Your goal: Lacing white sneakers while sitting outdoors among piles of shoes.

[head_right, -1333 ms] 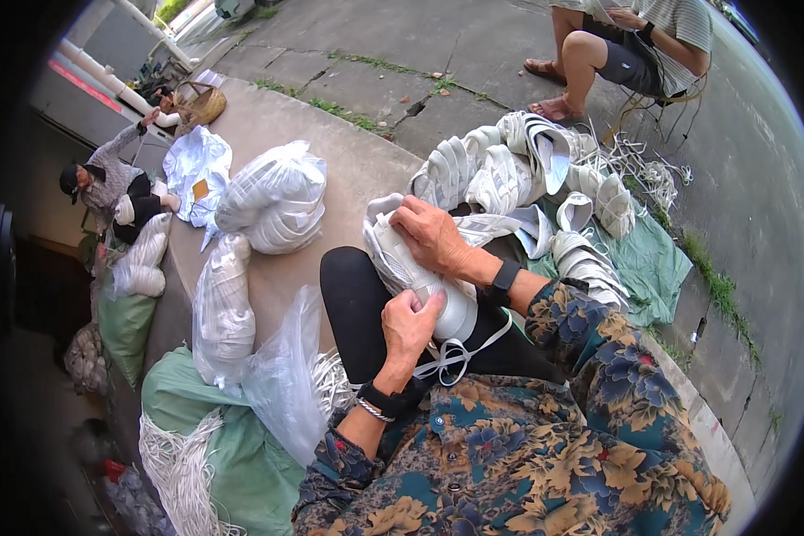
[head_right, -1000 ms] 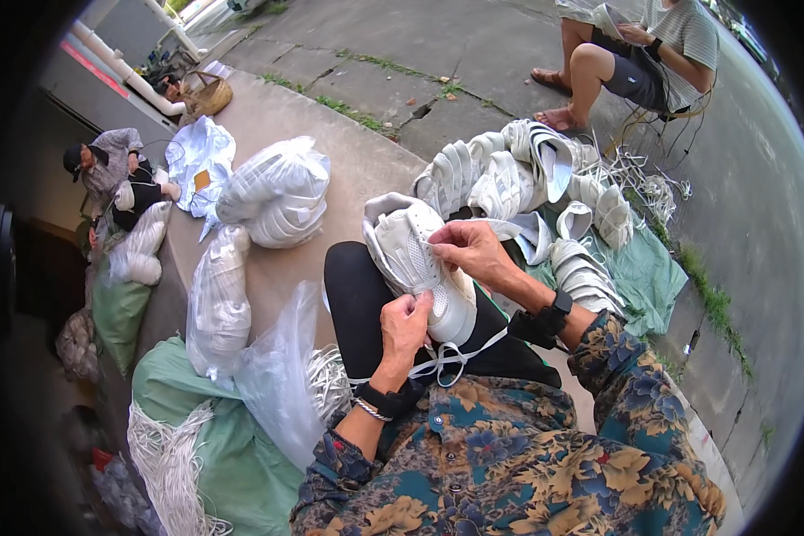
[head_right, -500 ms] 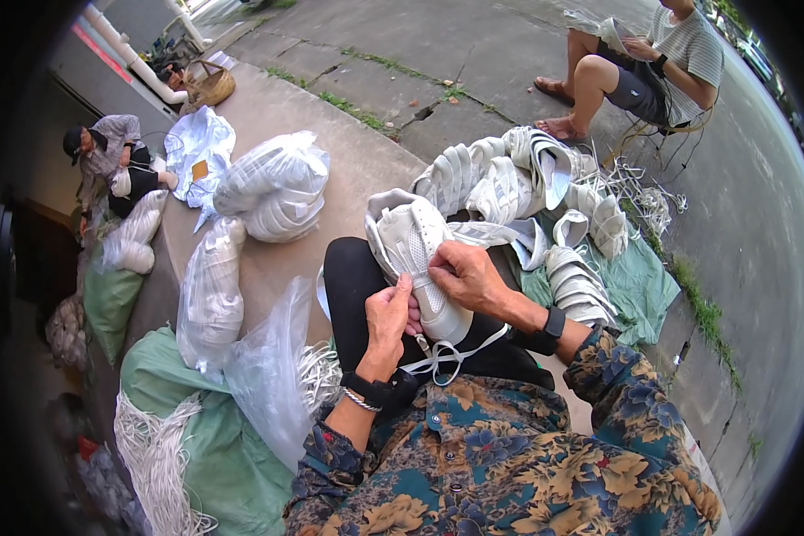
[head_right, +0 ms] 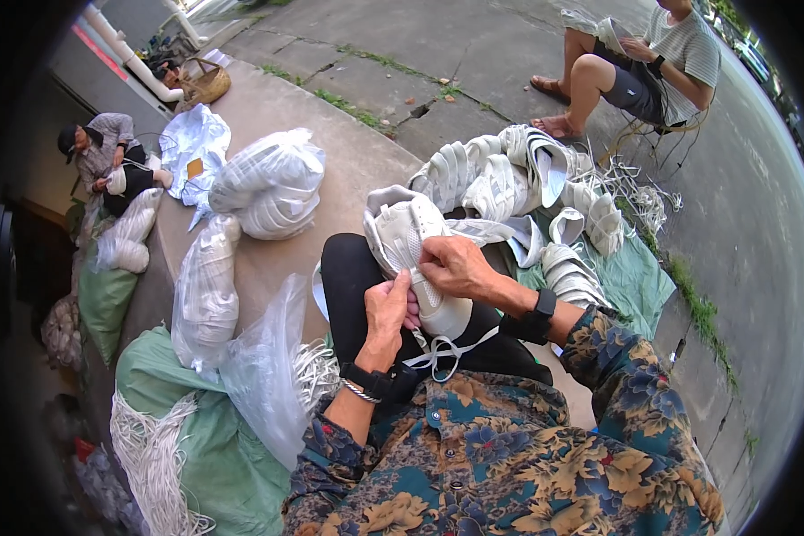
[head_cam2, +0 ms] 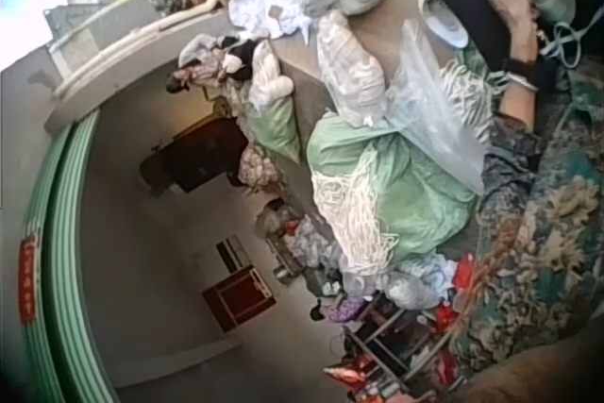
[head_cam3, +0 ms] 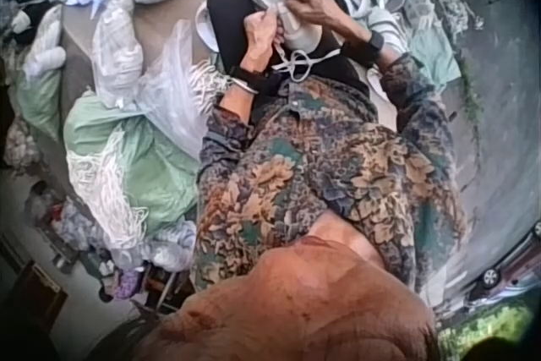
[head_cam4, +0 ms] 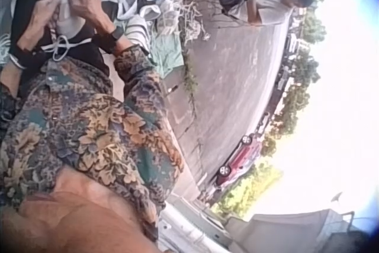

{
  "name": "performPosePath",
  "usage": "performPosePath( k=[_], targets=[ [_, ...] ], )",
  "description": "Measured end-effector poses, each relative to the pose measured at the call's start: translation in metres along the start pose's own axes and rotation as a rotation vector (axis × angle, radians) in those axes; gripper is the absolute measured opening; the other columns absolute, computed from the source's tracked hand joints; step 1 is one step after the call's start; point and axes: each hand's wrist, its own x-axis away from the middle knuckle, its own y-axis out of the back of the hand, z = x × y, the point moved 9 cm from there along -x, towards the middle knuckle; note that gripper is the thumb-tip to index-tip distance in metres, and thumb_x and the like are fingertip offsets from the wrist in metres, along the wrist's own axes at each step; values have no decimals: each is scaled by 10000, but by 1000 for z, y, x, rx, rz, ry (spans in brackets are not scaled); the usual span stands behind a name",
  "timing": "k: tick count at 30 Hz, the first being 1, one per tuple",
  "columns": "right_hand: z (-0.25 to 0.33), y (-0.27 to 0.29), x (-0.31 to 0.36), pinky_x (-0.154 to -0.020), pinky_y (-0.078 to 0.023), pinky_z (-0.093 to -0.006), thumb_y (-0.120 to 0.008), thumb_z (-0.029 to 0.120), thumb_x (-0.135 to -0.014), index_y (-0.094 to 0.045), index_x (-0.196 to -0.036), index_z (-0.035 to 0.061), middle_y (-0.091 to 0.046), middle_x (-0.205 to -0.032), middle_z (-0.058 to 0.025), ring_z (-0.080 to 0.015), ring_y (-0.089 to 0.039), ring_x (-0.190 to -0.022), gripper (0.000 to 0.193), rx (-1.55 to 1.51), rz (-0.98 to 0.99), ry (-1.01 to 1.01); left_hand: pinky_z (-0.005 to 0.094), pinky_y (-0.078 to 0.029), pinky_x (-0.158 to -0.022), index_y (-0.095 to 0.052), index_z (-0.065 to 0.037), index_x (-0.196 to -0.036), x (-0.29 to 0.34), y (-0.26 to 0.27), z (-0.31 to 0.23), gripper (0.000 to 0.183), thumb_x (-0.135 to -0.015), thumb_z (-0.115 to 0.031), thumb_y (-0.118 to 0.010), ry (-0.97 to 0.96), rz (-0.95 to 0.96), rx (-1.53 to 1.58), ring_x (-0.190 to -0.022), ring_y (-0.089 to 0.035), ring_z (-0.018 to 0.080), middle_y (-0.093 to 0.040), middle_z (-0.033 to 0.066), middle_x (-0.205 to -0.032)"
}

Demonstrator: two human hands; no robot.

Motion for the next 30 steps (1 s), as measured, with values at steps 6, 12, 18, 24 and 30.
performPosePath(
  k=[6, 12, 18, 24, 30],
  targets=[
    [21, 10, 0, -598, -454, -400, -559, 54, -702, -574, -728, 6, -582, -731, -144, -326, -584, -688, 56, 100, 19, 126, 214, -401, -332, -542, -6, -678, 4, 0, 4, 382, -871, -335, -547, 27, 43, 37, -382, -500, 121, -540, 55, -552],
    [37, -13, -8, -581, -456, -411, -574, -4, -637, -521, -842, 9, -574, -752, -161, -353, -579, -706, 212, 311, 91, 172, 230, -436, -495, -540, 7, -827, 28, 9, -44, 103, -796, -65, -608, -532, -176, -245, -526, -540, 103, -574, 37, -615],
    [27, -3, -9, -587, -464, -392, -573, 14, -698, -552, -841, 16, -577, -814, -164, -323, -591, -743, 145, 246, 89, 106, 397, -468, -582, -550, -25, -847, 43, -1, -83, 109, -749, -51, -591, -799, -316, -708, -623, -603, 305, -601, 143, -699],
    [25, 19, 3, -671, -472, -382, -574, -9, -671, -555, -925, 33, -540, -930, -140, -318, -573, -837, 258, 94, 39, 219, 447, -467, -595, -490, -4, -813, 32, -25, -96, 89, -744, -29, -539, -724, -84, -981, -711, -603, 355, -596, 192, -763],
    [-12, 46, 39, -655, -472, -354, -568, 8, -706, -550, -959, 22, -530, -912, -124, -277, -573, -758, 254, 79, -102, 81, 446, -454, -565, -440, -4, -760, 63, 31, -90, 89, -695, 31, -489, -950, -264, -1180, -664, -573, 384, -547, 195, -690]
  ],
)
